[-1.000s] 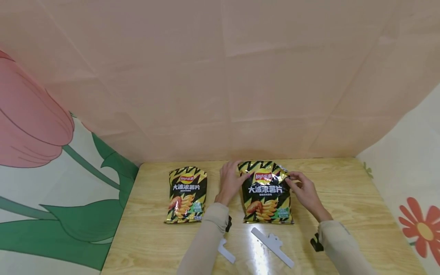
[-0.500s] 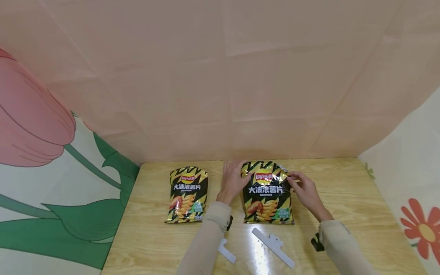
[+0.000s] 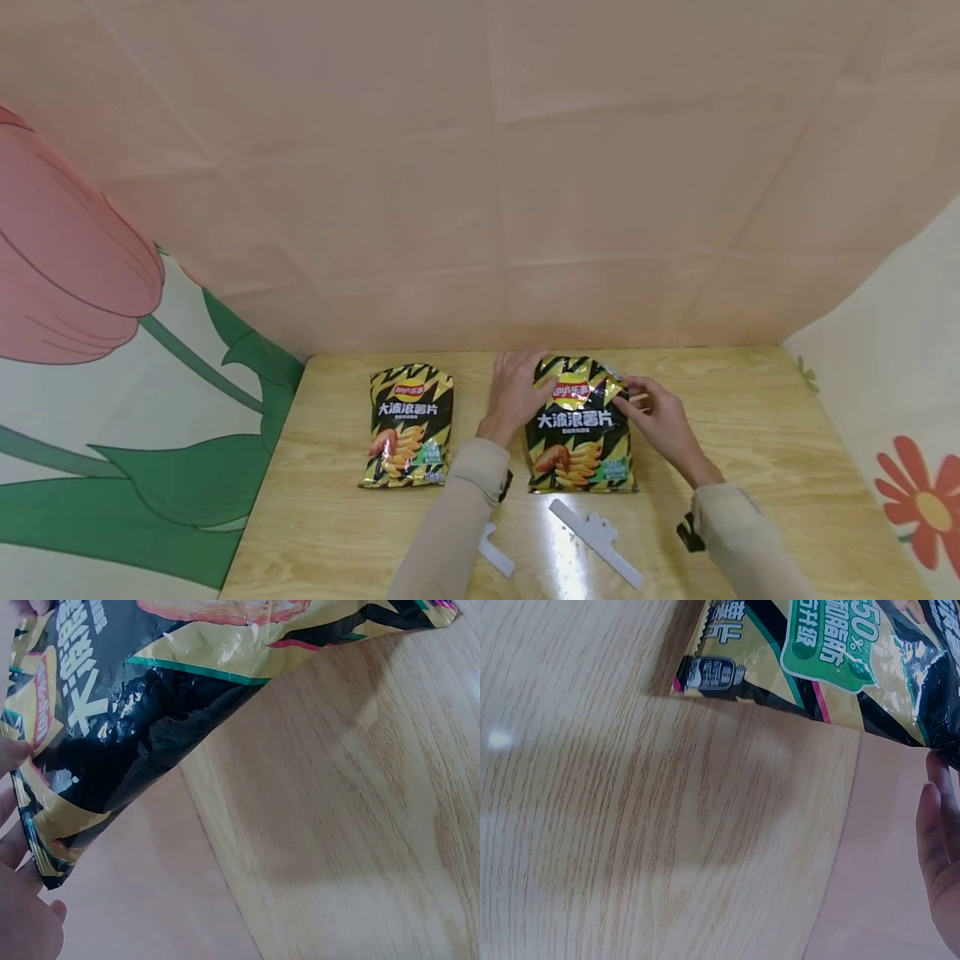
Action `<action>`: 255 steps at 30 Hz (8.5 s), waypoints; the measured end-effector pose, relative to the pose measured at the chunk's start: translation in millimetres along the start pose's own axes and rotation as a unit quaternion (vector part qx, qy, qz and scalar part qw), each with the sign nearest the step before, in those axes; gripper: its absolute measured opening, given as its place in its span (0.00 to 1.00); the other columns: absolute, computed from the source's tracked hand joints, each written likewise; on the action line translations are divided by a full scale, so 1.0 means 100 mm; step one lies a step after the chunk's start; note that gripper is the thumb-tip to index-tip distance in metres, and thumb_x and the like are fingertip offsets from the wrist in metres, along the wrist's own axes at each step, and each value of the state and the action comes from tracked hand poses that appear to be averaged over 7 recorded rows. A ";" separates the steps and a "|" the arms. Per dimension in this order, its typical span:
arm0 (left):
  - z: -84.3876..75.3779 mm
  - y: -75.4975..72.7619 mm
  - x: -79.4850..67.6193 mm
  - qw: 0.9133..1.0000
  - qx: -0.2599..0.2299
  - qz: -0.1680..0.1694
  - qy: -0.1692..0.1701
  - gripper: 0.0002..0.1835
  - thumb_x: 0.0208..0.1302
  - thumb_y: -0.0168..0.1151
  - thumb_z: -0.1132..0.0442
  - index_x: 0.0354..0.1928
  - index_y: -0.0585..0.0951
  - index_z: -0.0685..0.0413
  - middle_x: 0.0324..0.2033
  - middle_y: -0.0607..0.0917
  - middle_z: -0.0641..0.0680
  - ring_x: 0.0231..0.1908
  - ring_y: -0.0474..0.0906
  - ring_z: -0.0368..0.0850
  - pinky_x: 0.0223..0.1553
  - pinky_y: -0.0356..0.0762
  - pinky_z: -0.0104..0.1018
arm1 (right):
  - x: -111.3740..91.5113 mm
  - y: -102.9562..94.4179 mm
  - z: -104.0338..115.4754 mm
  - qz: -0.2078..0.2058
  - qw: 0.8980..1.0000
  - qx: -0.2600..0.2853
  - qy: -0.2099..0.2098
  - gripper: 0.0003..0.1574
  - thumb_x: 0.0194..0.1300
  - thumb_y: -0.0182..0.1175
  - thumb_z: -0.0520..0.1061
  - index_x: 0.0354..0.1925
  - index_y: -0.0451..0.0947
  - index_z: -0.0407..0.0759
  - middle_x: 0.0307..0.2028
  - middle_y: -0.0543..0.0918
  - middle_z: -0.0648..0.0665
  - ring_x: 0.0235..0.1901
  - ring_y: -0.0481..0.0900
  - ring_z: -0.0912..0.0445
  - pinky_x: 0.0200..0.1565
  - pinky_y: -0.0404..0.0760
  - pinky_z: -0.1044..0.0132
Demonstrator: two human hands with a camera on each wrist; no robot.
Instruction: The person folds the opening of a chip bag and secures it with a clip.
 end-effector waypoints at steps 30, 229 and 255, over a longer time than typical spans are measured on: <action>-0.28 0.01 0.03 0.999 0.024 -0.020 0.033 0.18 0.67 0.62 0.42 0.55 0.82 0.36 0.49 0.85 0.42 0.54 0.78 0.42 0.65 0.64 0.52 | 0.02 0.11 0.13 -0.007 1.000 -0.005 -0.012 0.23 0.67 0.65 0.53 0.52 0.76 0.39 0.43 0.83 0.38 0.35 0.82 0.55 0.33 0.82 0.68; -0.12 0.00 0.01 0.998 -0.011 -0.028 0.053 0.11 0.69 0.59 0.46 0.43 0.88 0.35 0.41 0.90 0.37 0.42 0.74 0.39 0.54 0.61 0.44 | -0.07 0.18 -0.01 -0.028 0.999 -0.030 0.026 0.23 0.70 0.60 0.57 0.45 0.85 0.39 0.39 0.89 0.39 0.31 0.81 0.58 0.31 0.80 0.69; -0.18 0.01 0.00 0.998 -0.039 0.006 0.041 0.13 0.67 0.62 0.47 0.49 0.86 0.37 0.47 0.88 0.39 0.50 0.77 0.40 0.57 0.62 0.45 | -0.10 0.15 0.03 -0.027 0.999 -0.028 -0.001 0.18 0.71 0.61 0.51 0.44 0.85 0.37 0.38 0.89 0.37 0.33 0.86 0.54 0.33 0.81 0.70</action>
Point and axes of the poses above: each hand's wrist, its own x-axis towards the middle knuckle, its own y-axis out of the palm, z = x × y, the point moved 6 cm from there along x, towards the middle knuckle
